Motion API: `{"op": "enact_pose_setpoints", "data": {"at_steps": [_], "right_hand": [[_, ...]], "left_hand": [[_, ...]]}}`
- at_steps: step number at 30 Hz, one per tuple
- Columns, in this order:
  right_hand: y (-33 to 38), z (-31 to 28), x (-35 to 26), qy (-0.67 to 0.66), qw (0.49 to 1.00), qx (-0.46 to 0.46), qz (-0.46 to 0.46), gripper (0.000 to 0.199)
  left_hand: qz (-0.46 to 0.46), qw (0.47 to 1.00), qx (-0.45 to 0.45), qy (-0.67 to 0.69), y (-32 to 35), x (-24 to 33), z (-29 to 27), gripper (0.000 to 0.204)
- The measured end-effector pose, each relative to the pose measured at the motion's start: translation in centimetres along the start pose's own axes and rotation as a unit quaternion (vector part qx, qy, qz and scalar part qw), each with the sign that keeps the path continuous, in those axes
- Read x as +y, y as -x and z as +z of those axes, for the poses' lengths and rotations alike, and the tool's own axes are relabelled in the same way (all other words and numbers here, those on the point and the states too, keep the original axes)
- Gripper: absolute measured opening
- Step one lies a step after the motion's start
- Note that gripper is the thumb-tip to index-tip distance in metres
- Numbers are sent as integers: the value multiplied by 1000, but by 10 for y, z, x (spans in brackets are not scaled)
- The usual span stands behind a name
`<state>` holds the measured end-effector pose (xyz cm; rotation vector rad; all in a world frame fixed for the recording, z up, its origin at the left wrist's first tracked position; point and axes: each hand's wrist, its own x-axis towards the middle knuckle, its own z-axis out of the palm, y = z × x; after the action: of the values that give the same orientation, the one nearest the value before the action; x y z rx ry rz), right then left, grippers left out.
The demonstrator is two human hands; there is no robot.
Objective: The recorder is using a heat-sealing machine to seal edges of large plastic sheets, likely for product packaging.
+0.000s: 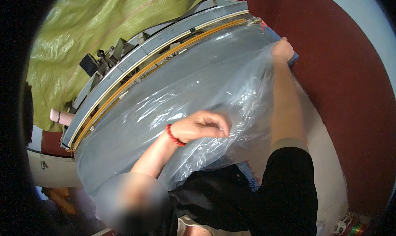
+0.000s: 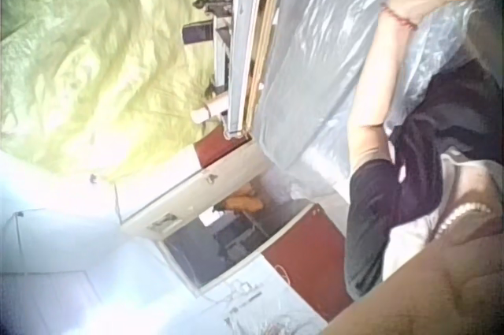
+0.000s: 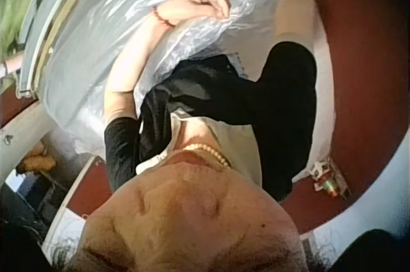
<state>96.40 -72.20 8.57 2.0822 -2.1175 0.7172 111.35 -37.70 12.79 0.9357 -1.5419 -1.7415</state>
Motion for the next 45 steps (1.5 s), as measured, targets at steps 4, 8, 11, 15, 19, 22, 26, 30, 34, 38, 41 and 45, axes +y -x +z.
{"op": "enact_pose_setpoints", "data": {"at_steps": [4,8,11,15,19,22,26,30,34,38,41,45], "right_hand": [[-2,4,1,6,1000,21,-2,22],[3,1,-7,-2,1000,13,-7,23],[4,4,-7,-4,1000,19,-8,23],[4,8,-7,6,1000,15,-16,24],[8,-8,-7,28,999,11,15,29],[12,-13,-15,27,1000,-5,11,30],[6,-2,-6,29,999,-2,-16,28],[12,2,-18,16,999,4,-38,28],[5,5,0,16,1000,-11,-12,29],[-4,13,-4,31,999,-34,-20,30],[-4,9,-5,48,999,-21,-15,31],[-4,14,-1,40,999,-23,-24,31]], "left_hand": [[89,973,213,5,-8,-4,12,28],[5,812,289,-506,-34,-44,30,27],[-18,882,212,-421,-25,-35,19,22],[143,939,176,260,76,31,6,12],[530,675,452,243,248,0,-16,29],[562,610,521,199,334,4,17,53],[457,583,564,365,305,-35,65,98],[296,632,610,376,281,-34,102,83],[463,607,603,232,343,36,86,22],[176,375,894,170,425,-35,70,7],[-111,361,926,-16,437,-95,77,18],[-184,351,917,-41,447,-106,96,17]]}}
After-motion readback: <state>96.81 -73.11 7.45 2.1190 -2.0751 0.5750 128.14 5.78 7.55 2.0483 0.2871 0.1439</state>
